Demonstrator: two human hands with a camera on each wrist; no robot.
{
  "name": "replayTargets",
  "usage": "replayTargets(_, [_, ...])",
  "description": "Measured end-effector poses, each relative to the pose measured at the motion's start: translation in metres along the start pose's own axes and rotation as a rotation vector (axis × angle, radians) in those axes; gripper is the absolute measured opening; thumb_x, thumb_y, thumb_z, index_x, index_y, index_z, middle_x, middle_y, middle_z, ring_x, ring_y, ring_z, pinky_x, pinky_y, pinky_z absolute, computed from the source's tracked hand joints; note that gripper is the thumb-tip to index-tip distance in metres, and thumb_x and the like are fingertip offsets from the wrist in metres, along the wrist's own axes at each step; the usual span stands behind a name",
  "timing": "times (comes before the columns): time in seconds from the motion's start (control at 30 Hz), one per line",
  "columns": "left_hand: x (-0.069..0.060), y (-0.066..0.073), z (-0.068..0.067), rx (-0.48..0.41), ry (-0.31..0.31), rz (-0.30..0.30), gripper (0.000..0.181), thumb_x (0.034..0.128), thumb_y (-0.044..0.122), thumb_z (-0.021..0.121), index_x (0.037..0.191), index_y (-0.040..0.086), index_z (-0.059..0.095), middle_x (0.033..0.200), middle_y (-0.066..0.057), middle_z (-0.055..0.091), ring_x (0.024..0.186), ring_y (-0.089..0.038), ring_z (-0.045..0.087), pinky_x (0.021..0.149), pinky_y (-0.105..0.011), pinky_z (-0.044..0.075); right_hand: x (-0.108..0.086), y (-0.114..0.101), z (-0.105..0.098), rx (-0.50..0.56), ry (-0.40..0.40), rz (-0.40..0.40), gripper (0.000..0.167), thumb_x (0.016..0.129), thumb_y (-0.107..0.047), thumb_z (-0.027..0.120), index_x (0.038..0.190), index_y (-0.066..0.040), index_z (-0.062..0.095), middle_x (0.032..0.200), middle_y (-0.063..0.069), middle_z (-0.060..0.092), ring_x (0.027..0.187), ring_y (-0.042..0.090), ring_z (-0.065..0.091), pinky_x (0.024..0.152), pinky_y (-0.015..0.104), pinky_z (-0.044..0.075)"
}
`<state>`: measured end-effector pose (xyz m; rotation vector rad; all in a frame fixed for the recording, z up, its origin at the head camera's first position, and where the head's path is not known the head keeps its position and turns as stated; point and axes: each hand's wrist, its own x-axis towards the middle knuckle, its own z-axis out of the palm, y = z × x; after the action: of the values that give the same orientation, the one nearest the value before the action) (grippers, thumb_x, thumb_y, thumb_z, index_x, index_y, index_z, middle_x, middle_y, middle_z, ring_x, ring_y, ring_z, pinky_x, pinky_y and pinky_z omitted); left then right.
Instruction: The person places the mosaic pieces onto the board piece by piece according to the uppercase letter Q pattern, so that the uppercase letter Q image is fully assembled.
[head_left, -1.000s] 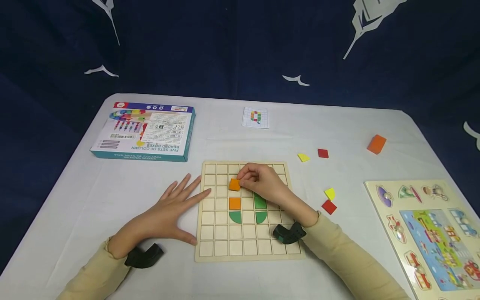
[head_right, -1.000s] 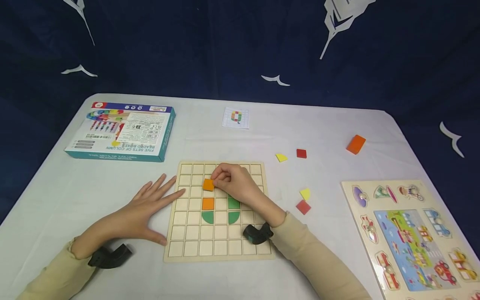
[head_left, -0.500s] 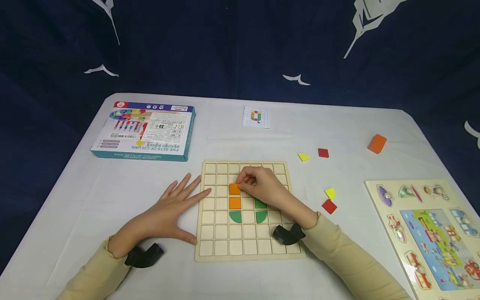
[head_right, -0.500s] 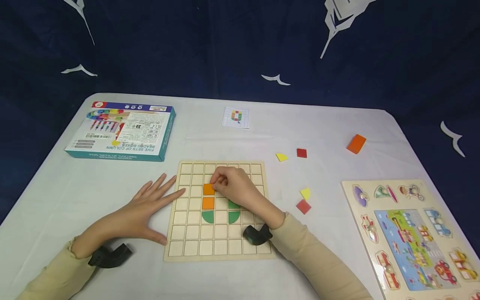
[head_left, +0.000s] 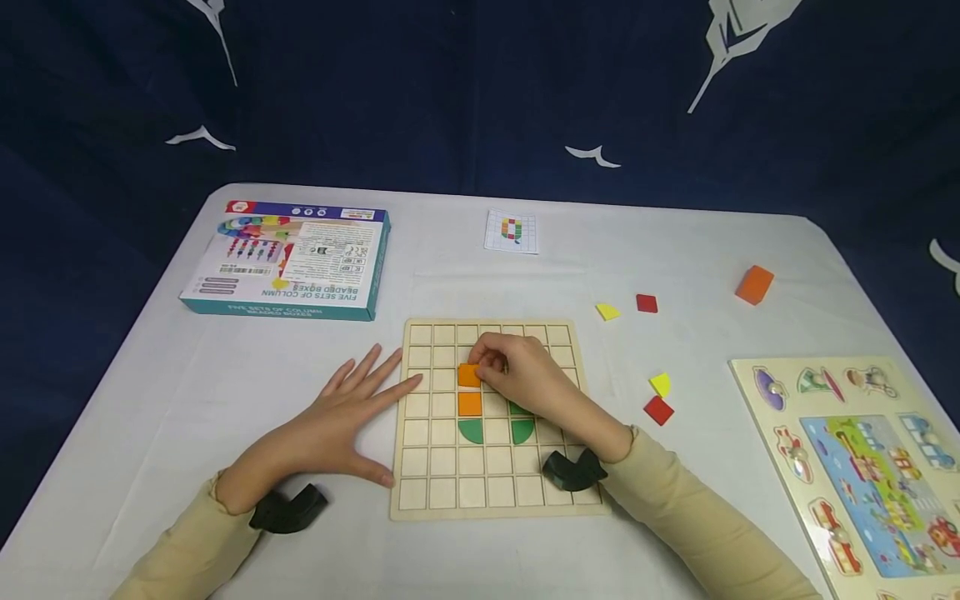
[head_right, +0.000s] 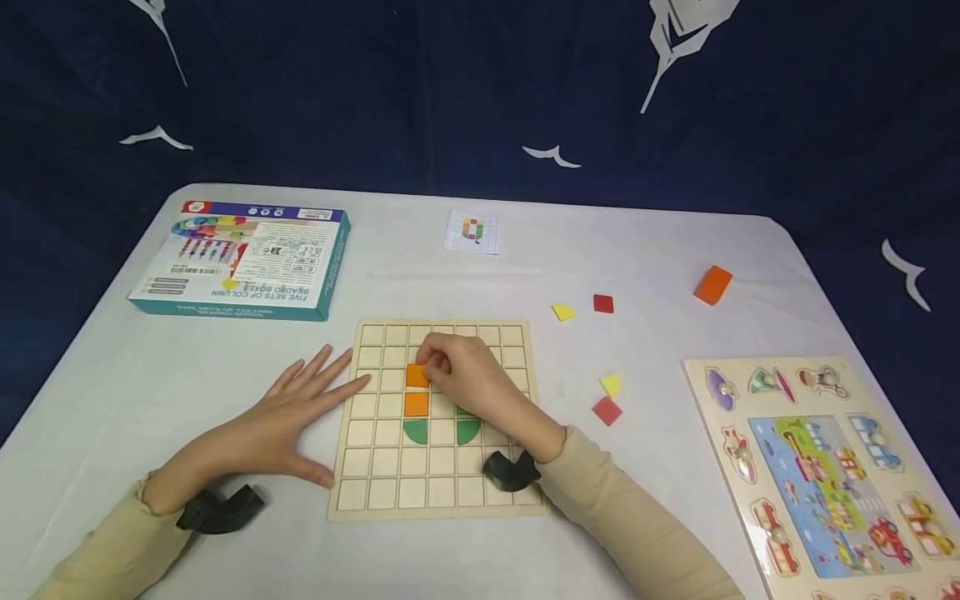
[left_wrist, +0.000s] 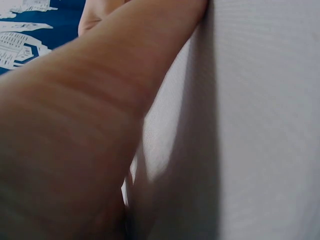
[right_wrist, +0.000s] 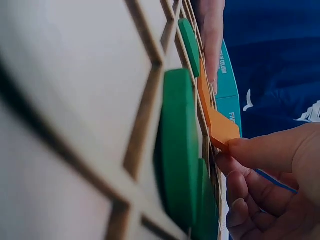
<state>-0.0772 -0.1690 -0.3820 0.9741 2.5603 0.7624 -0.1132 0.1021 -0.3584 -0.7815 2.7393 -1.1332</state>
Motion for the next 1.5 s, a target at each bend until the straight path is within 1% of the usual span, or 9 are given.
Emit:
replayTargets(0.2, [0.0,0.0,0.0,0.005,-0.003,0.001,0.118,0.0526,0.069,0.075,0.149,0.02,0.027,0.156,-0.007,0.0,0.138,-0.029,-0.013,0.105,-0.055,-0.005,0.0,0.0,-0.001,-0.014,-0.014,-0.009,0.01,0.08,0.001,0.07,0.081,-0.009,0.068,0.071,-0.007,0.057,0.063,0.009,0.05,0.059,0.025,0.045])
replayTargets(0.37, [0.0,-0.001,0.0,0.008,0.0,0.007,0.119,0.0528,0.07,0.074,0.149,0.021,0.026,0.156,-0.007,0.0,0.138,-0.029,-0.013,0.105,-0.054,-0.005,-0.001,0.002,-0.003,-0.033,-0.026,-0.014,0.008,0.081,-0.003,0.072,0.087,-0.008,0.071,0.077,-0.006,0.059,0.067,0.008,0.052,0.064,0.025,0.045])
replayTargets(0.53, [0.0,-0.001,0.001,0.007,0.002,0.014,0.119,0.0528,0.069,0.074,0.15,0.021,0.026,0.156,-0.007,-0.001,0.138,-0.03,-0.013,0.105,-0.055,-0.005,-0.002,0.008,-0.025,0.002,0.013,0.023,0.014,0.084,-0.004,0.068,0.097,-0.005,0.071,0.087,-0.001,0.064,0.075,0.012,0.054,0.068,0.029,0.046])
replayTargets(0.73, [-0.001,-0.001,0.002,0.009,0.007,0.013,0.119,0.0523,0.069,0.074,0.15,0.021,0.026,0.156,-0.007,0.0,0.138,-0.03,-0.013,0.105,-0.054,-0.006,-0.001,0.041,-0.082,0.056,0.168,0.177,0.02,0.089,-0.005,0.062,0.108,0.0,0.067,0.106,0.011,0.066,0.091,0.024,0.058,0.074,0.038,0.047])
replayTargets(0.83, [-0.002,-0.001,0.001,0.015,0.001,0.01,0.119,0.0525,0.069,0.074,0.15,0.02,0.026,0.156,-0.007,0.0,0.138,-0.03,-0.013,0.106,-0.053,-0.006,-0.007,0.065,-0.102,0.081,0.233,0.275,0.024,0.092,-0.011,0.06,0.112,0.002,0.065,0.112,0.014,0.063,0.099,0.025,0.056,0.079,0.036,0.044])
replayTargets(1.0, [-0.001,0.0,0.001,0.011,0.005,0.015,0.119,0.0528,0.068,0.075,0.15,0.019,0.025,0.156,-0.008,0.0,0.138,-0.03,-0.013,0.105,-0.053,-0.006,-0.018,0.093,-0.115,0.127,0.302,0.465,0.029,0.094,-0.015,0.056,0.117,0.003,0.062,0.113,0.015,0.06,0.092,0.017,0.053,0.072,0.024,0.042])
replayTargets(1.17, [-0.001,0.0,0.001,0.007,0.013,0.02,0.119,0.0523,0.067,0.076,0.149,0.019,0.026,0.156,-0.008,0.001,0.138,-0.031,-0.012,0.105,-0.054,-0.006,-0.022,0.108,-0.113,0.129,0.276,0.596,0.03,0.094,-0.015,0.056,0.118,0.001,0.062,0.11,0.014,0.059,0.087,0.017,0.049,0.069,0.022,0.042])
replayTargets(1.3, [0.0,0.0,0.0,0.007,0.01,0.019,0.119,0.0524,0.067,0.076,0.149,0.02,0.026,0.156,-0.008,0.001,0.138,-0.03,-0.012,0.105,-0.054,-0.006,-0.024,0.112,-0.111,0.098,0.235,0.595,0.029,0.092,-0.014,0.06,0.116,0.002,0.063,0.105,0.016,0.059,0.086,0.021,0.049,0.071,0.027,0.042])
replayTargets(1.5, [-0.001,0.0,0.0,0.004,0.004,0.01,0.118,0.0536,0.065,0.077,0.149,0.02,0.026,0.156,-0.008,0.001,0.138,-0.029,-0.013,0.106,-0.053,-0.006,-0.023,0.11,-0.104,-0.052,0.225,0.502,0.024,0.086,-0.009,0.067,0.106,0.003,0.066,0.095,0.015,0.059,0.082,0.025,0.05,0.069,0.032,0.04])
